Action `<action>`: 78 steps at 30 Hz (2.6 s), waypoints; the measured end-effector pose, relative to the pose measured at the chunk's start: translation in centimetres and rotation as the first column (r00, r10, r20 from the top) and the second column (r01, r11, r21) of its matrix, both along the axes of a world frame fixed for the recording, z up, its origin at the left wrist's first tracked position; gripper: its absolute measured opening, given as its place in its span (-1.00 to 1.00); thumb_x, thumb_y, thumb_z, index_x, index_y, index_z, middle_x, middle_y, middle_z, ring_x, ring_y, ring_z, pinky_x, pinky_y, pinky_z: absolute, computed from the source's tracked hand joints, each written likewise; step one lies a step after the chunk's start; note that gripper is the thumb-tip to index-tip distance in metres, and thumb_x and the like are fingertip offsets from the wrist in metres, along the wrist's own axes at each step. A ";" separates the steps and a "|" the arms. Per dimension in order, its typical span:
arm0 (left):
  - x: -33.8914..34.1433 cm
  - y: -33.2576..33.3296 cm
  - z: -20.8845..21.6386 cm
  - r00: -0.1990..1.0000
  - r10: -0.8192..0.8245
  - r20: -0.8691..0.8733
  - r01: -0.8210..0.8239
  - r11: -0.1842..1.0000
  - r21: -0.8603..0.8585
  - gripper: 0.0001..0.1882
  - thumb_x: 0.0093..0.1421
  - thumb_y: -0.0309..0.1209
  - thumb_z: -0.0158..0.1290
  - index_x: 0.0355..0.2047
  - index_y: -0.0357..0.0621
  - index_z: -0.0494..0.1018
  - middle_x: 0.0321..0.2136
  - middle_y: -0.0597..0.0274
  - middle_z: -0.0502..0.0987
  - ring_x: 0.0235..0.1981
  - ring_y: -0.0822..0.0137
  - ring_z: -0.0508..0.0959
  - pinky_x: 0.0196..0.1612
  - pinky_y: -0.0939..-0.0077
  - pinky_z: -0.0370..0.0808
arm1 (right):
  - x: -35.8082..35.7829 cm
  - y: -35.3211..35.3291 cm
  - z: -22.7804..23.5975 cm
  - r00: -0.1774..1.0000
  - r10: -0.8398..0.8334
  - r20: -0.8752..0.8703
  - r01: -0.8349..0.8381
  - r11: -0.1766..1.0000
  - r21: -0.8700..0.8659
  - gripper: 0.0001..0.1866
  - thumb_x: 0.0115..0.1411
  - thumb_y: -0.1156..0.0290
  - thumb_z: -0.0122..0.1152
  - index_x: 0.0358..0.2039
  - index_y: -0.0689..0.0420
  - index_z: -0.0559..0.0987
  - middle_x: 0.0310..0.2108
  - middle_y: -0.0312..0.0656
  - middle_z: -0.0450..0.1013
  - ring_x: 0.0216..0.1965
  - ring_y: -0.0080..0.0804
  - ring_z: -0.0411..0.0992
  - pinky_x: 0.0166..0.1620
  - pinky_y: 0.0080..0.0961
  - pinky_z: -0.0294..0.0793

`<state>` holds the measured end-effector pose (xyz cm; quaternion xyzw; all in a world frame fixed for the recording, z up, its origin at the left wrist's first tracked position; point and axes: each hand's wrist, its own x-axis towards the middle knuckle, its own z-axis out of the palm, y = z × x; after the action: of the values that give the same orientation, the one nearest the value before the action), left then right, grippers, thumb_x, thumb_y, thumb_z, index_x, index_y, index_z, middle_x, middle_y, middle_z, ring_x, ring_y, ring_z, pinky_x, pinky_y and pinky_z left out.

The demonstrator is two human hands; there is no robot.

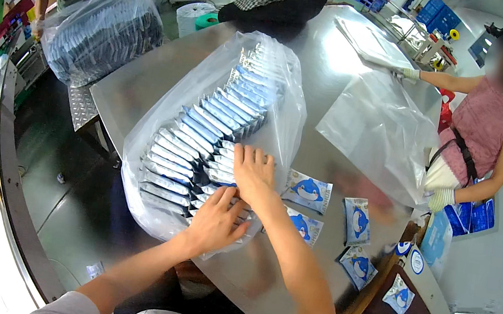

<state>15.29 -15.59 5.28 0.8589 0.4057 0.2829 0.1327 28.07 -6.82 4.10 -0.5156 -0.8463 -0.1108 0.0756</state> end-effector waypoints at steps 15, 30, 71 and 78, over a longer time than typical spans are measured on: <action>-1.2 3.7 -0.5 0.939 0.048 -0.341 -0.024 0.997 0.076 -0.39 0.18 -0.28 -0.04 0.17 -0.31 0.11 0.22 -0.11 0.12 0.24 -0.06 0.11 0.24 0.06 0.04 | 4.1 -18.1 1.1 0.523 -0.300 -0.798 0.243 0.950 -0.199 -0.88 0.05 0.48 0.16 -0.44 0.15 0.38 -0.43 -0.14 0.35 -0.40 -0.19 0.38 -0.34 -0.35 0.37; 7.0 -10.7 -3.0 0.861 -0.506 0.056 0.506 0.841 -0.191 -0.58 0.00 -0.52 0.02 -0.06 -0.24 0.36 0.03 -0.08 0.32 0.06 -0.08 0.31 0.12 0.10 0.23 | 25.4 -33.7 5.6 0.679 -0.521 -0.517 0.391 0.853 -0.346 -0.89 0.11 0.39 0.12 -0.37 0.14 0.51 -0.42 -0.17 0.44 -0.35 -0.22 0.43 -0.24 -0.33 0.41; 14.7 0.8 -10.5 0.809 -0.253 0.531 0.586 0.423 -0.691 -0.46 0.11 -0.07 0.12 -0.07 -0.24 0.35 -0.09 0.10 0.45 -0.12 0.28 0.42 -0.08 0.37 0.40 | 12.9 -28.3 2.4 -0.599 -0.540 -0.591 -0.211 0.819 -0.534 -0.35 -0.09 0.32 0.43 0.01 0.22 0.36 -0.07 -0.18 0.41 -0.01 -0.37 0.35 0.08 -0.40 0.27; 10.3 -8.9 -6.4 0.434 0.152 0.888 0.855 0.242 -0.460 -0.07 0.18 0.25 -0.22 0.32 -0.04 -0.30 0.22 0.07 0.06 0.18 0.13 0.22 0.22 0.23 0.18 | 10.0 -27.4 -2.1 -0.311 -0.139 -0.940 0.181 0.962 -0.202 0.19 -0.32 0.27 0.58 0.24 0.16 -0.02 0.12 -0.10 0.22 0.15 -0.27 0.19 0.22 -0.32 0.10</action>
<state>25.56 -24.52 -1.14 0.4605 0.1215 0.3135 0.8215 38.03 -34.21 2.04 -0.5055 -0.3645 0.3249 0.7114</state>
